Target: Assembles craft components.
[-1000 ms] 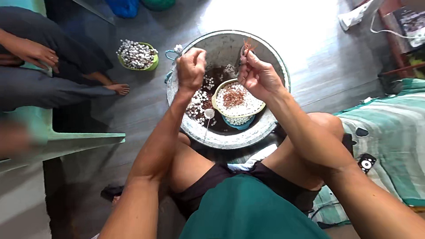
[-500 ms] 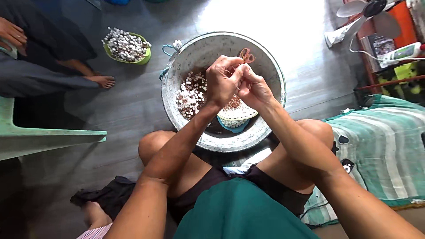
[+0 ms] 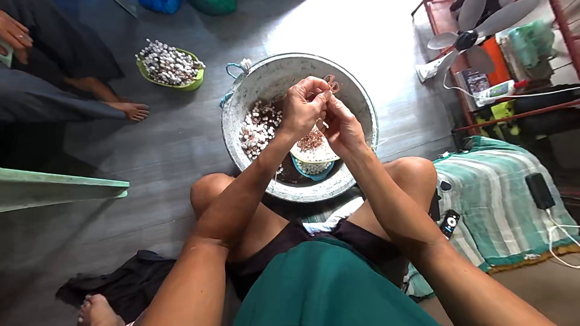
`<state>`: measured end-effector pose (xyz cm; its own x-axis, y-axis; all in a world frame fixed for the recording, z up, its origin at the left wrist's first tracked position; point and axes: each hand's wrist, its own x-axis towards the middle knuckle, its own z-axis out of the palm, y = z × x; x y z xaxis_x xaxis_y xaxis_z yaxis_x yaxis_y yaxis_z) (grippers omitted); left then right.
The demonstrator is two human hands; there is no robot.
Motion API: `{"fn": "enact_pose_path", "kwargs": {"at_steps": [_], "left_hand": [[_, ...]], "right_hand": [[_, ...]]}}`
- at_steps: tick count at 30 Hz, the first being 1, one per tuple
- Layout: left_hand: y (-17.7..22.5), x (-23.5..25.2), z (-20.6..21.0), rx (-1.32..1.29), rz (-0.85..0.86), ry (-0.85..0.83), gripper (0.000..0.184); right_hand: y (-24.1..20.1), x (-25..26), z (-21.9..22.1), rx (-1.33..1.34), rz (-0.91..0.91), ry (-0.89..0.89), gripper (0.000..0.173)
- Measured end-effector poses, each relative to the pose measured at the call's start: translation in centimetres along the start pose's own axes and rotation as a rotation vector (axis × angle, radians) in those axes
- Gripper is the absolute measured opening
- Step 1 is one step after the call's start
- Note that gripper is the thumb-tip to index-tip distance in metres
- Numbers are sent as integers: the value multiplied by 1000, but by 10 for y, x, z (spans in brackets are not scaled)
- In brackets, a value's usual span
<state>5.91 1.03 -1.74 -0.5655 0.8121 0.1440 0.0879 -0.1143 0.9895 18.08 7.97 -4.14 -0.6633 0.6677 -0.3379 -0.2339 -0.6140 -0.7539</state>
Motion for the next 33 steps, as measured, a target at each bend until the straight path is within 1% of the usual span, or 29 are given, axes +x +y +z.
{"fn": "enact_pose_path", "kwargs": {"at_steps": [3,6,9,11,12,13,14,15,16,17,18,19,20,22,23,25,26,28,30,33], "left_hand": [[7,-9,0,-107,13,42,16],[10,-16,0,-209,-88,-16,24],[10,-16,-2,-208,-204,-78,23],[7,-13,-4,-235,-223,-56,20],[6,-10,-5,-251,-211,-32,18],[6,-6,-8,-256,-190,-3,16],[8,-2,-13,-246,-168,19,16],[9,3,-18,-224,-145,42,17],[11,8,-25,-199,-134,61,19],[14,13,-33,-186,-130,81,20],[18,19,-41,-177,-122,97,20],[19,24,-48,-162,-112,104,18],[20,29,-54,-138,-102,101,17],[19,38,-63,-96,-84,85,17],[18,41,-66,-90,-82,79,17],[16,47,-71,-106,-97,74,20],[17,49,-74,-125,-119,70,22],[17,54,-78,-150,-143,79,18],[17,60,-83,-167,-149,73,15],[15,65,-89,-210,-165,83,14]], "right_hand": [[1,-13,9,36,-48,15,19],[0,-19,11,126,-5,-32,20],[3,-17,11,138,40,-64,20],[3,-14,12,106,69,-66,21],[0,-11,12,40,74,-85,23],[-5,-4,9,-75,64,-125,27],[-12,5,2,-244,23,-175,31],[-20,19,-8,-454,-63,-209,31],[-28,38,-23,-683,-188,-213,28],[-35,62,-40,-956,-315,-197,25],[-42,86,-58,-1254,-396,-166,24],[-45,109,-74,-1529,-416,-144,24],[-46,129,-87,-1751,-385,-155,26],[-40,166,-111,-2048,-347,-285,27],[-34,182,-120,-2135,-360,-383,28],[-20,211,-133,-2218,-414,-553,28],[-14,221,-134,-2249,-436,-624,27],[-4,242,-133,-2294,-486,-741,30],[2,265,-134,-2325,-482,-788,29],[4,290,-132,-2399,-409,-781,25]]}}
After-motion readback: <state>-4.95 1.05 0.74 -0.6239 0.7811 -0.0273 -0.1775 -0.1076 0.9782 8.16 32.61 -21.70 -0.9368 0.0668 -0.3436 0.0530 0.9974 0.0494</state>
